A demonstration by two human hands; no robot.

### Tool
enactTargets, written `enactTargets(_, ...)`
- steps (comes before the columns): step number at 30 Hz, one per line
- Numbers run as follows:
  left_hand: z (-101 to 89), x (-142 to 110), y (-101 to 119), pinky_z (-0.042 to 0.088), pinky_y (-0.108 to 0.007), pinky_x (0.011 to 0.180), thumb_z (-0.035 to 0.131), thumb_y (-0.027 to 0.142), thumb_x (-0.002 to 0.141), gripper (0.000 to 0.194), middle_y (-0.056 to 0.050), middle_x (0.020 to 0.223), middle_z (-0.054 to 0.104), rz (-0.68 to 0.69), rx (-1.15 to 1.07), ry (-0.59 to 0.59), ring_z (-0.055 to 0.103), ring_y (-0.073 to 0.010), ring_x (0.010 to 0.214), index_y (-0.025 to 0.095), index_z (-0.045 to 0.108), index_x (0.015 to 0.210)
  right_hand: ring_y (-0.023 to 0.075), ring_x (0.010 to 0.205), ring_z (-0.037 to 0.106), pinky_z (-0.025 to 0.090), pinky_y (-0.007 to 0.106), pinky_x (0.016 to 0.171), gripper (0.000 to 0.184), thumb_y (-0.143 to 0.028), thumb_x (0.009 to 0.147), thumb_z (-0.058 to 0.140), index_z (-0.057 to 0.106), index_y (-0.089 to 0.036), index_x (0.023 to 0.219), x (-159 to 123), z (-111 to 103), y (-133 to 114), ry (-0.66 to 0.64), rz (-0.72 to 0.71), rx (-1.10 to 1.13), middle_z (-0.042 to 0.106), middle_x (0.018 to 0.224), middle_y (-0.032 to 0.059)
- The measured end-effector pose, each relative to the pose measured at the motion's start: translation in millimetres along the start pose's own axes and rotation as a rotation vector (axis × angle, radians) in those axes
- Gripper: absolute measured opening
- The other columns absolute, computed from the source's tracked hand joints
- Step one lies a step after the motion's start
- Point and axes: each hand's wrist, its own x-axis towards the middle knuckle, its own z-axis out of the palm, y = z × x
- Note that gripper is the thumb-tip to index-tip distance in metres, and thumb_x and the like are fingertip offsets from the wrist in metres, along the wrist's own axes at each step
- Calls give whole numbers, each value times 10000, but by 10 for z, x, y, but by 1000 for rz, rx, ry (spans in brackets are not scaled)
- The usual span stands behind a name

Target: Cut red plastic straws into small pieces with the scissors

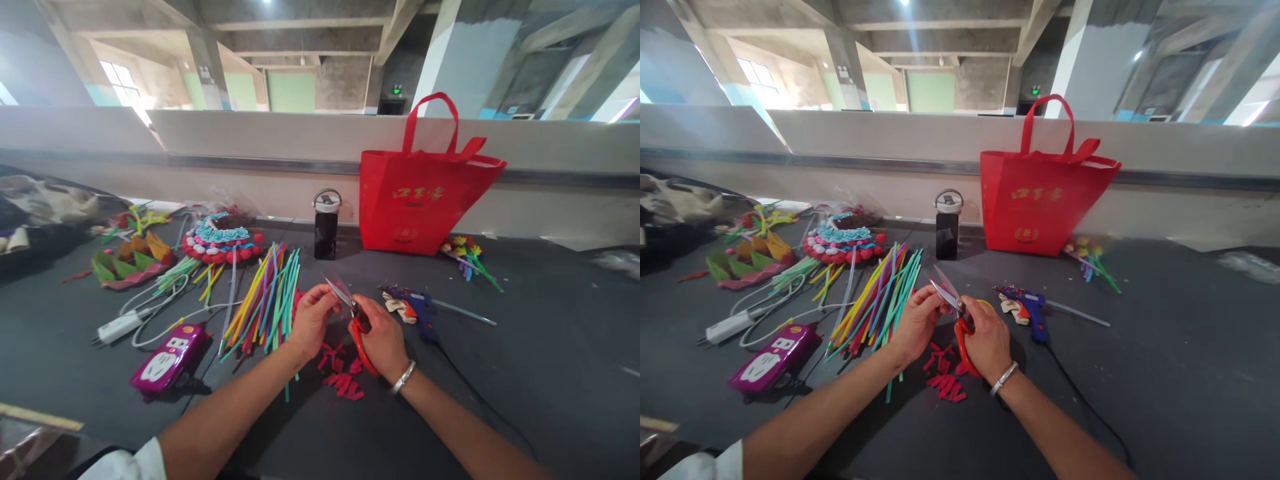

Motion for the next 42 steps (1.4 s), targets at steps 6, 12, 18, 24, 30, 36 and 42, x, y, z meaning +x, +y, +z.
enactTargets(6,-6,9,-5,389,-209,622,738,217,709,102,22,669,588,-4,-9,3,498,-74,597,158,657,727,206,933,655,509,319,830,443,-116,747,539,586,-206,1178,-2,6,3,4,-21,71,691,1043,57)
enactTargets(12,-17,14,-11,398,-212,639,733,216,718,95,21,669,589,-7,-15,-10,501,-74,601,159,663,744,191,818,669,513,290,753,430,-109,745,531,595,-206,1159,-6,11,-14,17,-18,106,706,954,42)
enactTargets(18,-28,17,-8,397,-217,629,724,232,723,115,7,671,591,-17,-12,-22,499,-80,606,146,661,765,167,714,662,506,254,676,344,-152,783,526,607,-221,1110,-13,10,-15,29,-9,160,705,859,19)
enactTargets(24,-42,25,-15,397,-230,618,684,213,726,87,-1,669,578,-132,-35,-98,509,-91,605,139,641,744,156,735,640,509,274,706,296,-274,837,563,580,-210,1126,41,-59,54,107,117,311,676,906,28)
enactTargets(30,-36,2,-11,409,-245,613,629,195,737,59,2,653,539,-296,-8,-231,498,-101,602,142,607,723,152,806,645,528,301,777,377,-260,832,602,518,-226,1198,45,-114,32,128,81,563,653,914,17)
enactTargets(36,-49,-12,20,379,-231,579,612,191,705,55,14,604,495,-387,78,-283,465,-93,565,138,601,712,167,883,655,534,333,829,410,-215,815,616,517,-232,1212,18,-124,-24,113,6,562,661,1043,55)
enactTargets(42,-58,-13,-13,347,-226,545,591,177,673,45,23,573,456,-449,128,-309,427,-83,525,138,576,655,161,844,656,544,313,784,359,-228,832,594,531,-218,1185,7,-93,0,80,-16,555,660,991,50)
